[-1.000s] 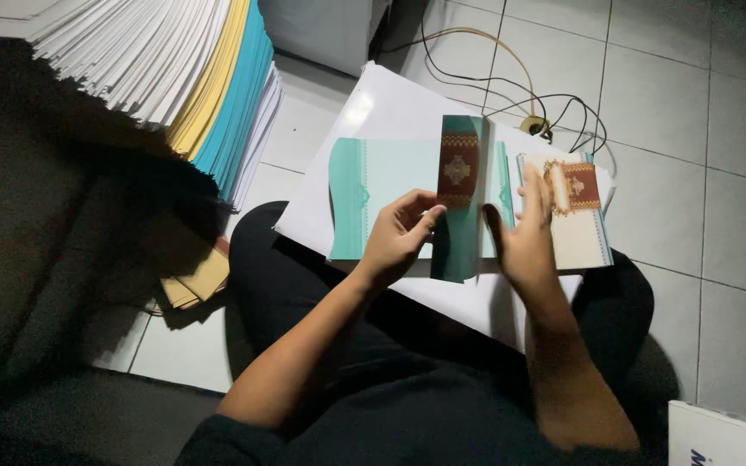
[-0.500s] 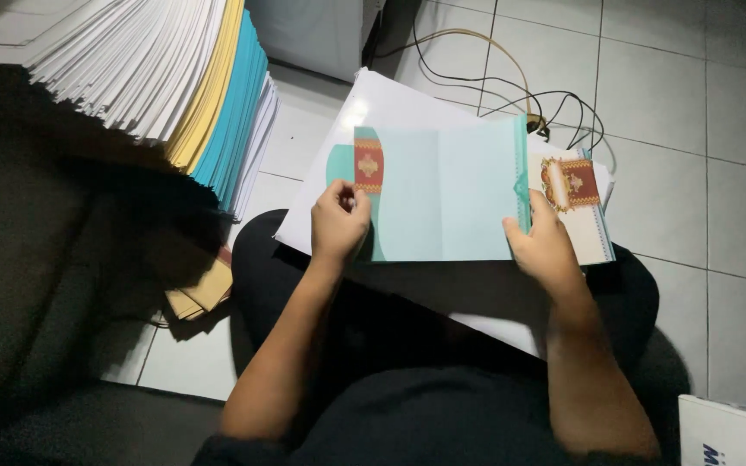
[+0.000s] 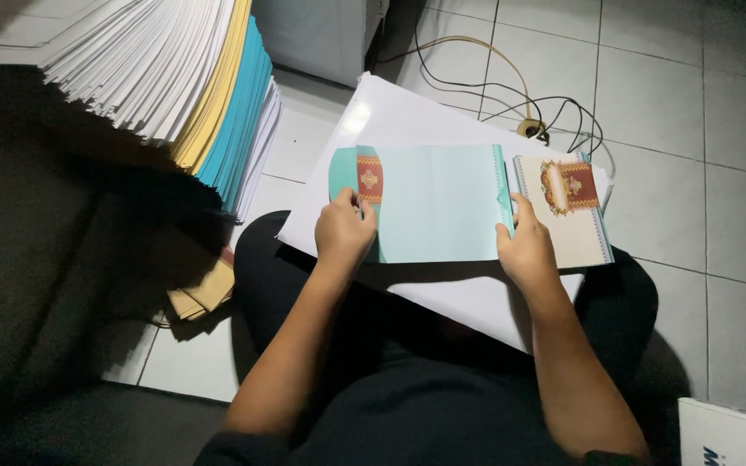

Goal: The person inserts a decorative cover sheet into a light blue notebook cover, smooths it flat, and repeats this process with multiple covers. The person handles several notebook covers and decorative sheets, stacking the completed units on the right.

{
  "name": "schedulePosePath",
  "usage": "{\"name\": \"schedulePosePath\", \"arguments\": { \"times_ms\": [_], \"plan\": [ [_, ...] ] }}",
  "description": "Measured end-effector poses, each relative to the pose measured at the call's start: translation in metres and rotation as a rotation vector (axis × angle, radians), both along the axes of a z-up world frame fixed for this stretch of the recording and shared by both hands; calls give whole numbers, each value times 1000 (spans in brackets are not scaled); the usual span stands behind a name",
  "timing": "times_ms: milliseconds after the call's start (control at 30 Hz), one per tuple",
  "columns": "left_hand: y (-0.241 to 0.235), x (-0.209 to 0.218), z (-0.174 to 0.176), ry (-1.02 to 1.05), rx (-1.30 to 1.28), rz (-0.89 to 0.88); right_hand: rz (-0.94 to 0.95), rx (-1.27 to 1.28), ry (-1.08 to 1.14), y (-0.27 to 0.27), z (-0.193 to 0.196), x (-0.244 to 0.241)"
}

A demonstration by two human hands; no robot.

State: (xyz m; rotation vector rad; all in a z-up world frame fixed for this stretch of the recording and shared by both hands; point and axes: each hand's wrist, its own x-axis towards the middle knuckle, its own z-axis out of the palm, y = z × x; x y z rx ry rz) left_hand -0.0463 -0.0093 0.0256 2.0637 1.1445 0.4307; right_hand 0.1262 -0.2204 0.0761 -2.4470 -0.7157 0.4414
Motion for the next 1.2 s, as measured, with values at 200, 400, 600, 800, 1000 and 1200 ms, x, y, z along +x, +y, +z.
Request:
{"name": "schedulePosePath", "arguments": {
  "times_ms": [200, 400, 600, 800, 1000, 1200],
  "plan": [
    [0, -1, 2, 14, 7, 7, 40, -31, -204, -10, -35, 16],
    [-4, -1, 4, 12, 16, 17, 268, 49, -527, 22, -16, -19],
    [1, 0, -11, -13, 61, 6, 550, 63, -520, 57, -82, -10],
    [-4, 0, -11, 2, 159, -6, 601, -59, -475, 59, -84, -10],
    [-31, -1, 4, 138, 633, 24, 629, -124, -466, 60, -81, -8],
    [-9, -12, -6, 101, 422, 4, 664, -171, -413, 61, -71, -7]
  ]
}}
